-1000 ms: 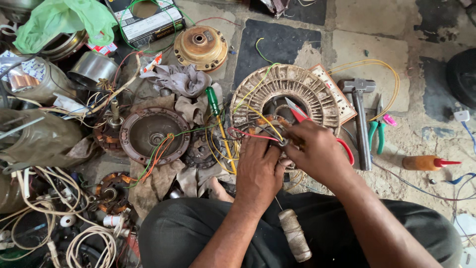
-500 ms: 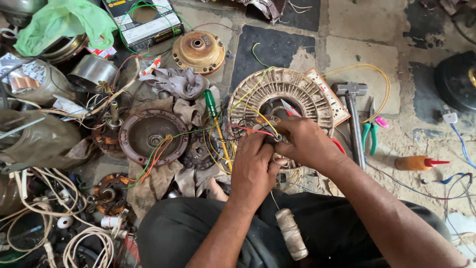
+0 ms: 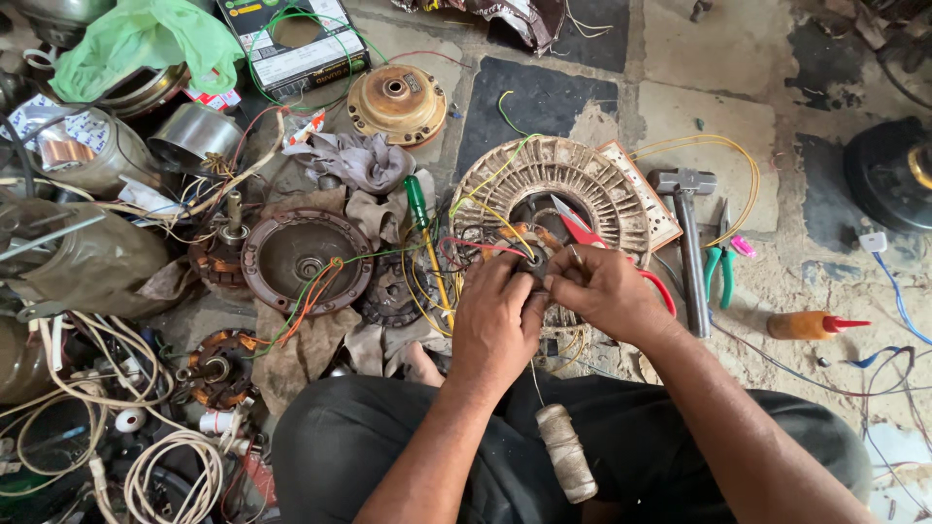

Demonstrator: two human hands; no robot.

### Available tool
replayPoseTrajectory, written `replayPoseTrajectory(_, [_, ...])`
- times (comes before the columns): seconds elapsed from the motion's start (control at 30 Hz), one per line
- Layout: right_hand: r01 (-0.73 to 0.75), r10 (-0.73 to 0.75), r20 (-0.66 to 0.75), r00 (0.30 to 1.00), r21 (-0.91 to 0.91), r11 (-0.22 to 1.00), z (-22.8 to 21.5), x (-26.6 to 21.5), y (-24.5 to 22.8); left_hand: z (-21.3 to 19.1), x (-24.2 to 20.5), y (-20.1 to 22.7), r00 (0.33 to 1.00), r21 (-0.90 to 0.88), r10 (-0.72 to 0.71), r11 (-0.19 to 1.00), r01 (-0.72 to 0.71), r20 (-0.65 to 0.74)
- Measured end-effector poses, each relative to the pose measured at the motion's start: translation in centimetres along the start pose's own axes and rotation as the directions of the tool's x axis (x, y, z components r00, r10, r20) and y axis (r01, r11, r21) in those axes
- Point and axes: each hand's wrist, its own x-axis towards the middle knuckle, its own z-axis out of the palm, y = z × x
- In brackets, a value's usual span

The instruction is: The person sits on the floor and works on a disassembled electrical motor stator. They use a red pair of scissors to cut a wire, then use pliers to strip the insulation from the wire ends. The person then twists the exposed wire ends together by hand.

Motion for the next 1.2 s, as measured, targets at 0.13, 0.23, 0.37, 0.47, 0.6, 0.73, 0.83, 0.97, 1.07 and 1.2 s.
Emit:
replayPoseTrajectory(0.13, [-0.071, 0.070, -0.024, 0.997, -0.065, 0.995, 0.0, -0.2, 0.1, 0.5, -0.1, -0.1, 0.999, -0.033, -0.050, 0.998, 0.049, -0.017])
replayPoseTrajectory(0.23, [-0.049, 0.048, -0.020, 0.999, -0.077, 0.996, 0.1, -0.2, 0.2, 0.7, -0.4, 0.0, 0.996, -0.053, -0.061, 0.997, 0.058, -0.062])
replayPoseTrajectory(0.37, [0.035, -0.036, -0.015, 0.999, -0.068, 0.997, -0.3, -0.6, -0.3, 0.6, -0.5, 0.3, 0.989, -0.105, -0.112, 0.989, 0.102, -0.097])
replayPoseTrajectory(0.47, [-0.025, 0.023, -0.016, 1.000, -0.088, 0.996, -0.1, -2.0, -1.3, 0.5, -0.1, 0.5, 0.989, -0.121, -0.113, 0.987, 0.102, -0.092])
replayPoseTrajectory(0.6, [0.141, -0.202, -0.149, 0.968, -0.345, 0.928, 1.0, -3.1, -2.4, 0.4, 0.1, 0.5, 0.991, -0.108, -0.118, 0.988, 0.111, -0.069])
replayPoseTrajectory(0.73, [0.236, -0.345, -0.211, 0.914, -0.415, 0.879, 1.5, -3.1, -2.2, 0.2, 0.3, 0.6, 0.992, -0.092, -0.083, 0.993, 0.074, -0.092])
replayPoseTrajectory(0.83, [0.148, -0.273, -0.304, 0.913, -0.378, 0.914, 1.8, -3.1, -1.8, 0.2, 0.3, 0.7, 0.990, -0.092, -0.110, 0.990, 0.103, -0.082])
replayPoseTrajectory(0.97, [0.211, -0.354, -0.332, 0.874, -0.398, 0.893, 3.0, -4.0, -1.9, 0.3, 0.5, 0.8, 0.991, -0.089, -0.105, 0.991, 0.098, -0.087])
replayPoseTrajectory(1.07, [0.226, -0.400, -0.375, 0.836, -0.428, 0.875, 4.1, -4.4, -1.9, 0.2, 0.6, 0.8, 0.991, -0.078, -0.092, 0.993, 0.084, -0.094])
replayPoseTrajectory(1.2, [0.185, -0.383, -0.414, 0.826, -0.442, 0.878, 4.3, -4.6, -1.6, 0.2, 0.8, 1.0, 0.990, -0.104, -0.096, 0.991, 0.086, -0.099])
